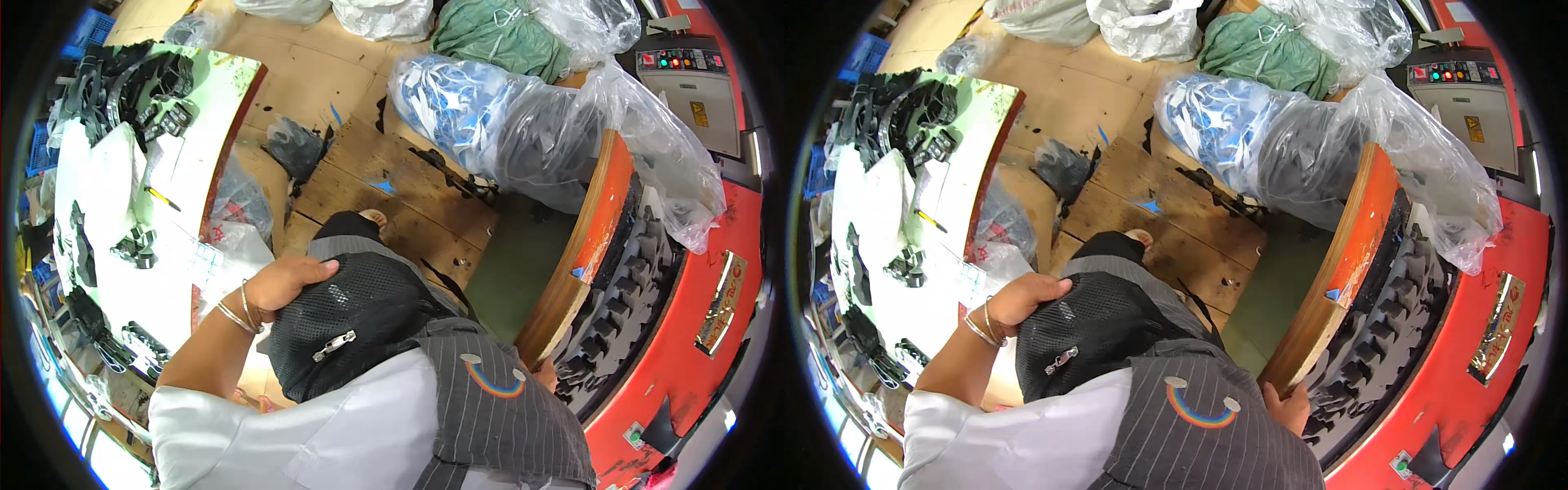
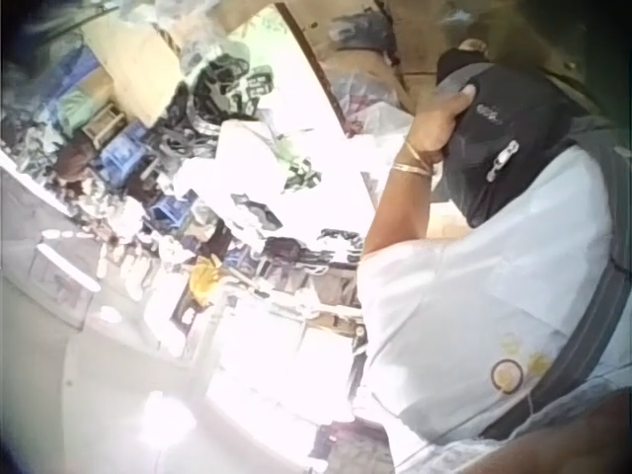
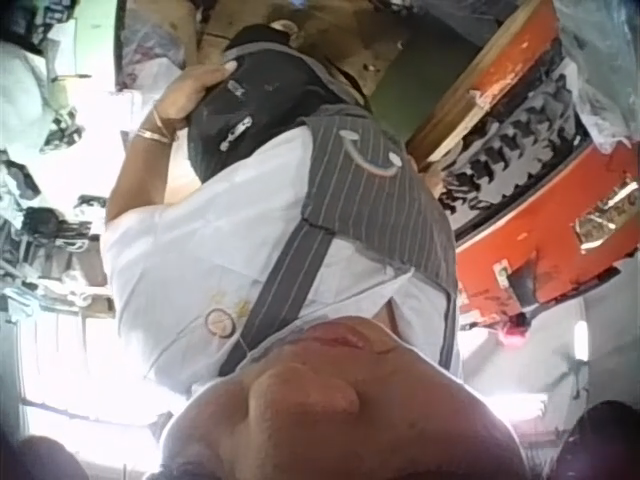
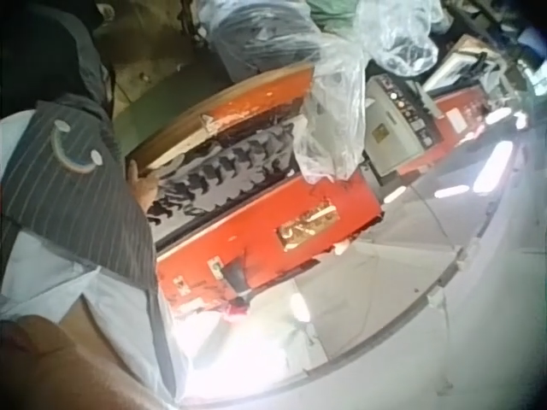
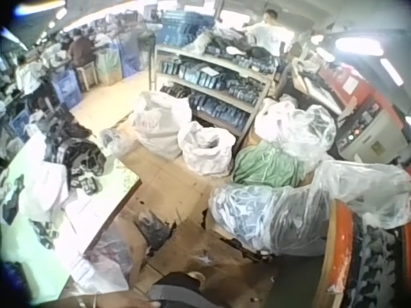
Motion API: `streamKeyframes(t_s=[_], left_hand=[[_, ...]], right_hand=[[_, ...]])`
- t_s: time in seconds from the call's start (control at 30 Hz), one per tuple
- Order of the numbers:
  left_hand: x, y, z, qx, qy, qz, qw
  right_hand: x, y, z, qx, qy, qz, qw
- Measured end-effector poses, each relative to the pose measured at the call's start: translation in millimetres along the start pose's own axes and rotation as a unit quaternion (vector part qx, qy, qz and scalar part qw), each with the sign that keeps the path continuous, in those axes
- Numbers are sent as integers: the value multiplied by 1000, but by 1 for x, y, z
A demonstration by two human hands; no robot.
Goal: Using a die-cutting machine to cut out foam shoe insole shapes from a large sheet.
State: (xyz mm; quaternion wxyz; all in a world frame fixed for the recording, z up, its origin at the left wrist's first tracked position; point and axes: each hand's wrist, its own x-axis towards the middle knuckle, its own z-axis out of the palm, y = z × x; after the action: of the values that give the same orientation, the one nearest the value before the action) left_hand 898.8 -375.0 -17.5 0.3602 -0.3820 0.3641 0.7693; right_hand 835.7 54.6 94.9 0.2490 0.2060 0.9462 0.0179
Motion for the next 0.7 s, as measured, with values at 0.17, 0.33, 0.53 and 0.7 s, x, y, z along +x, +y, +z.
streamKeyframes(t_s=[0.17, 0.33, 0.53, 0.7], left_hand=[[2, 4, -1, 20, -7, -23, 1000], [2, -2, -6, 253, -71, 124, 957], [39, 30, 24, 347, -77, 13, 935], [35, 16, 23, 381, -78, -21, 921]], right_hand=[[-1, 20, -1, 40, 47, -83, 995], [-9, 14, -27, -32, -87, 12, 996], [-19, 14, -28, -63, -61, 5, 996], [-27, 49, 17, -178, 390, -332, 840]])
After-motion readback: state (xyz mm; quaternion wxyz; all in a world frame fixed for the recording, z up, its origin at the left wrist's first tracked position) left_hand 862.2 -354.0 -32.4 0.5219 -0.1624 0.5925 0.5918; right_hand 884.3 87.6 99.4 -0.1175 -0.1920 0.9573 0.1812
